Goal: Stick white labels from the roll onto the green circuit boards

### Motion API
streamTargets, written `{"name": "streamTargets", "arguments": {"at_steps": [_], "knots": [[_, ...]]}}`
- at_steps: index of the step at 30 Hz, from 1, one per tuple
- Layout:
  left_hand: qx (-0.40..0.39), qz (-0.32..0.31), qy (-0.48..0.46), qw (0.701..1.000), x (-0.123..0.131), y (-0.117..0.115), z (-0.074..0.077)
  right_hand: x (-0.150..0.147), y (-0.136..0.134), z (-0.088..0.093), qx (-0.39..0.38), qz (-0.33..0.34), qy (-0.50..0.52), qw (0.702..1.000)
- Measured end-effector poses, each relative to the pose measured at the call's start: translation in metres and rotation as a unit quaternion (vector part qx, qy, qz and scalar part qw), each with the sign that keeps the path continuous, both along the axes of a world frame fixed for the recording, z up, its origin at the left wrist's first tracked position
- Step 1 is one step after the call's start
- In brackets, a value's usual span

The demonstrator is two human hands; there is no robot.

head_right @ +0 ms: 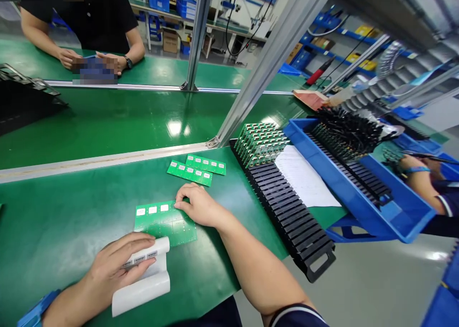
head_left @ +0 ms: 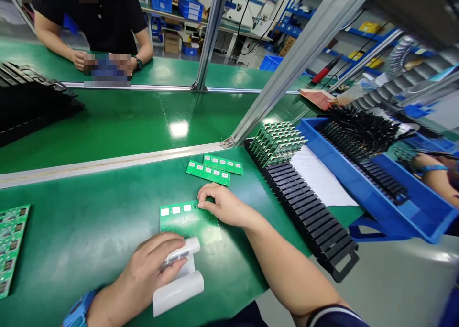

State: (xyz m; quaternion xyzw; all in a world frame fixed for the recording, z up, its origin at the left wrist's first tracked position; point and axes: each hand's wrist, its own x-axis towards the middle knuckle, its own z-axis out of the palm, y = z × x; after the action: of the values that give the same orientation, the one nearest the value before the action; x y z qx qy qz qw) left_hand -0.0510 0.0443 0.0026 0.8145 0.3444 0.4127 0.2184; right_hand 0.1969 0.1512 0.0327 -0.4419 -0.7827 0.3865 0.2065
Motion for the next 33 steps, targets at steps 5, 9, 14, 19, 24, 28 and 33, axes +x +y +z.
{"name": "streamTargets", "arguments": {"at_steps": [5, 9, 14, 19, 24, 28, 33], "knots": [[-0.017, 0.007, 0.002, 1.000, 0.000, -0.001, -0.002, -0.002, 0.001, -0.001, 0.010, 0.003, -0.039, 0.999], [-0.024, 0.005, -0.004, 1.000, -0.001, -0.002, -0.003, -0.003, 0.000, -0.002, 0.017, 0.005, -0.049, 0.999], [-0.022, 0.008, 0.000, 1.000, 0.000, -0.001, -0.002, -0.004, 0.000, -0.003, 0.020, 0.001, -0.058, 0.998], [-0.022, 0.011, -0.002, 1.000, 0.000, -0.001, -0.001, -0.004, 0.000, -0.006, 0.023, -0.005, -0.059, 0.998], [-0.026, 0.016, -0.004, 1.000, -0.001, -0.002, -0.003, -0.005, -0.001, -0.008, 0.039, -0.007, -0.058, 0.998], [-0.028, 0.019, -0.002, 0.999, -0.001, -0.002, -0.003, -0.006, -0.002, -0.010, 0.045, -0.014, -0.063, 0.997], [-0.033, 0.019, -0.007, 0.999, -0.001, -0.003, -0.005, -0.006, -0.002, -0.010, 0.052, -0.011, -0.069, 0.996]]}}
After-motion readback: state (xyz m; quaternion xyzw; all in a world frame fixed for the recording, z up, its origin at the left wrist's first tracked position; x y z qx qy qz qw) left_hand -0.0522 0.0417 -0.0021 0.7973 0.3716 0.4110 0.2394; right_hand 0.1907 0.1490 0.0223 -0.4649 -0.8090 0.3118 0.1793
